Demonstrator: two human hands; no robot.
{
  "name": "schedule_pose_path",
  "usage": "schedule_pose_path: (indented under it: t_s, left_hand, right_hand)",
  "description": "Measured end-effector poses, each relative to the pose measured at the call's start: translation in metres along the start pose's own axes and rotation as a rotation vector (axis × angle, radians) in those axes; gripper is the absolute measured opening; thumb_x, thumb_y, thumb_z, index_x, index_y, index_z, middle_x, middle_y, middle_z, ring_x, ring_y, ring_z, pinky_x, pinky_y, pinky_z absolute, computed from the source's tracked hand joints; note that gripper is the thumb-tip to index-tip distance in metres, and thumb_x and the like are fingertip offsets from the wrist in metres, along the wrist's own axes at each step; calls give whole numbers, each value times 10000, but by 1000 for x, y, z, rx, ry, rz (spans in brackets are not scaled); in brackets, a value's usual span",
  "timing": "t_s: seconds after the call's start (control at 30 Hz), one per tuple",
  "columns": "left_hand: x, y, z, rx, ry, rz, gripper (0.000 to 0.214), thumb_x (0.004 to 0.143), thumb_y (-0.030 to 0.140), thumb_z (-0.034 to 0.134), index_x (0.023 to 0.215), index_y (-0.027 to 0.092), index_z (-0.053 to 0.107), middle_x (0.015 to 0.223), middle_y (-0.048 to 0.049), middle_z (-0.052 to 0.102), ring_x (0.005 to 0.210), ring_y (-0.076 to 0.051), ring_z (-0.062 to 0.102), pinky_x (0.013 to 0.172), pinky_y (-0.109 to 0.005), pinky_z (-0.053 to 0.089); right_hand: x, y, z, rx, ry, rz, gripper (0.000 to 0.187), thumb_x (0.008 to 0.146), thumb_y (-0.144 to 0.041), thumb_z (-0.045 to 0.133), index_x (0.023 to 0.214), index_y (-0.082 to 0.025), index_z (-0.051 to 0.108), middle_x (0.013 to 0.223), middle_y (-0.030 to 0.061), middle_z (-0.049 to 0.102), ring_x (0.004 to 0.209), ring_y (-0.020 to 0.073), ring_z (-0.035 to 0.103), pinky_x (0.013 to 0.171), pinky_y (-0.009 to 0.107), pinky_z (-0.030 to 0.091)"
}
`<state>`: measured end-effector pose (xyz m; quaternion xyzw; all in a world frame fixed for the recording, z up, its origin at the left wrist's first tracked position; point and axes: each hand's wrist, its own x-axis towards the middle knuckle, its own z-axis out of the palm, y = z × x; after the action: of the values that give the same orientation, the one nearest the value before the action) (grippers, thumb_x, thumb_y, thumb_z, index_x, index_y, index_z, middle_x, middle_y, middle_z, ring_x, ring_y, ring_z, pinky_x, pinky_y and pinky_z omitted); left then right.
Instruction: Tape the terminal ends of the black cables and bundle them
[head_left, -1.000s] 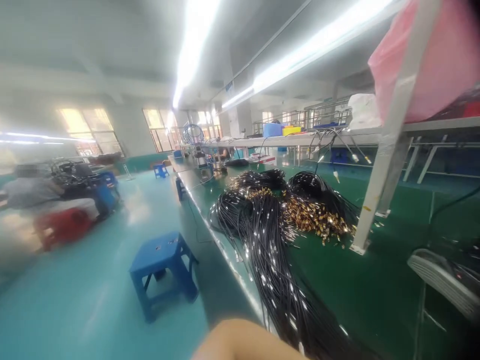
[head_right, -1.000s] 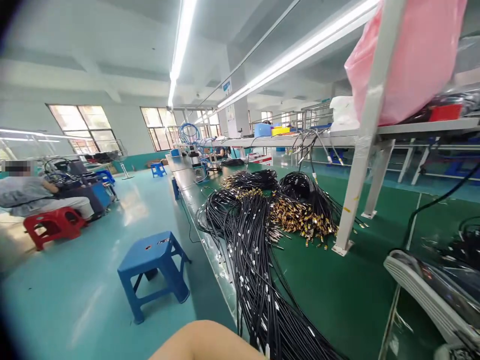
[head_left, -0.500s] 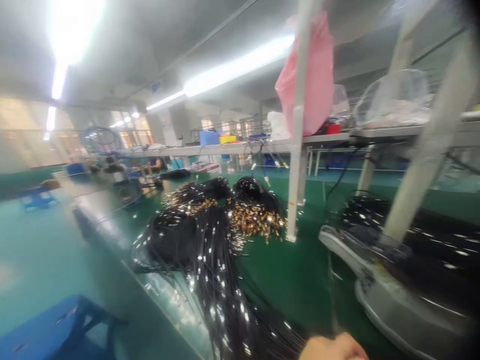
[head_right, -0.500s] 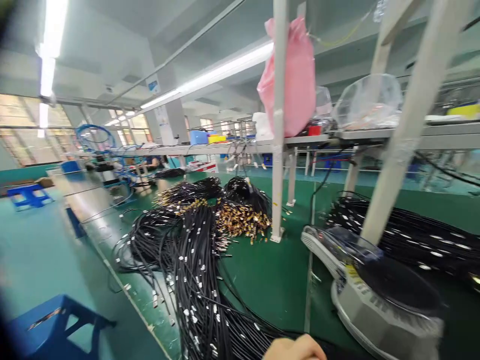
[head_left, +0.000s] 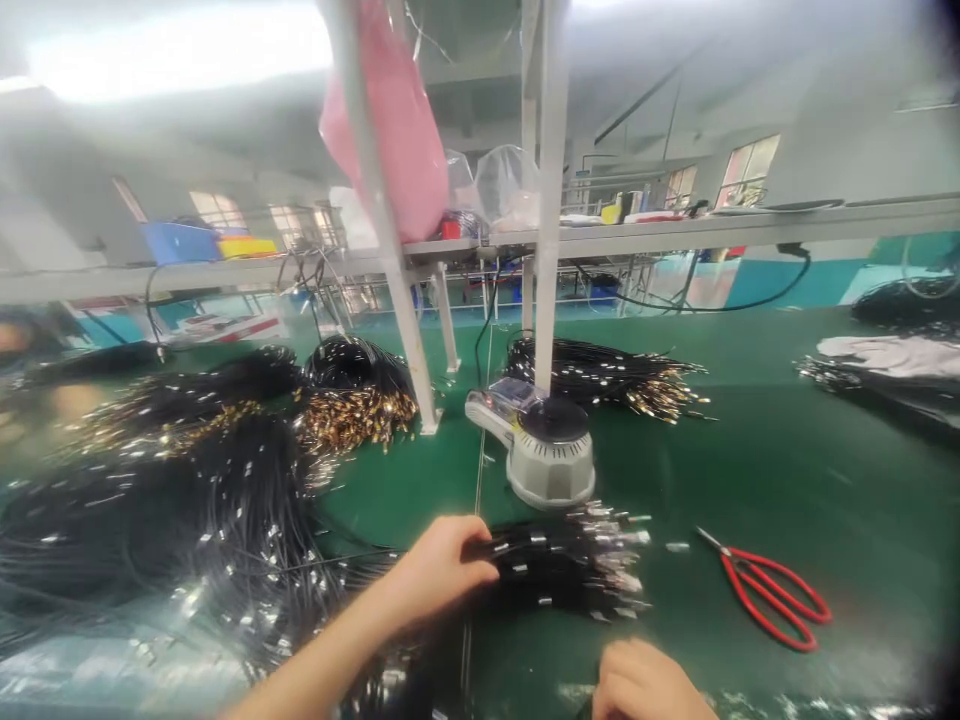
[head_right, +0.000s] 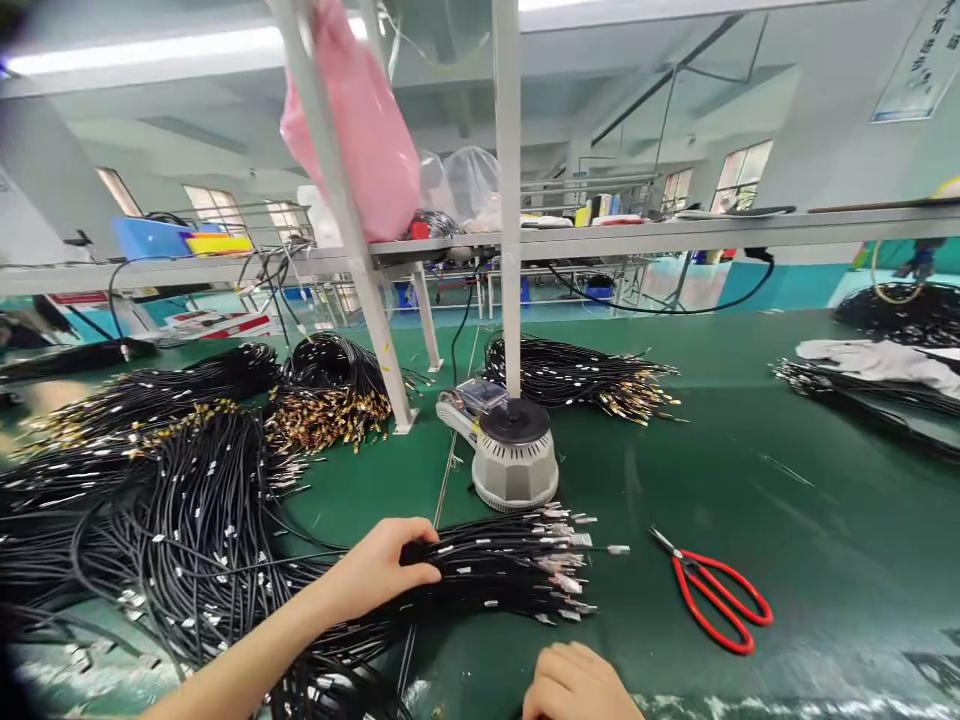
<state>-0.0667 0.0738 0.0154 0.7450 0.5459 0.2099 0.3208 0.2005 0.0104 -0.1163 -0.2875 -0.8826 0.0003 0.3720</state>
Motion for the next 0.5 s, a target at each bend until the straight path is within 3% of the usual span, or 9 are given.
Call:
schedule_pose_path:
  t_s: [0.17, 0.3, 0.5]
  left_hand:
    - [3, 12, -13, -40, 72, 33, 62, 707, 217, 646, 742, 190, 602, 707, 33, 589, 687, -178, 507, 641, -279, 362]
    - [4, 17, -18, -154, 140, 81, 139, 681, 238, 714, 677, 186, 585, 661, 51, 549, 651, -148, 466, 608, -257, 331]
    - [-6, 15, -36, -431, 464, 85, 301, 802, 374, 646, 622, 204, 474, 472, 87, 395, 453, -92, 340, 485, -241, 253]
  right_hand:
    - [17, -14, -26, 27, -109, 72, 233, 932, -258, 509, 704, -220, 537, 610, -20, 625, 572, 114, 572, 542, 234, 357]
    - [15, -17, -31, 46, -137, 120, 134, 824, -141, 575, 721, -222, 546, 636, -31, 631, 596, 110, 577, 565, 225, 372]
    - [9, -10, -22, 18, -130, 78, 150, 844, -157, 582, 717, -226, 541, 621, -37, 624, 579, 113, 585, 556, 219, 398]
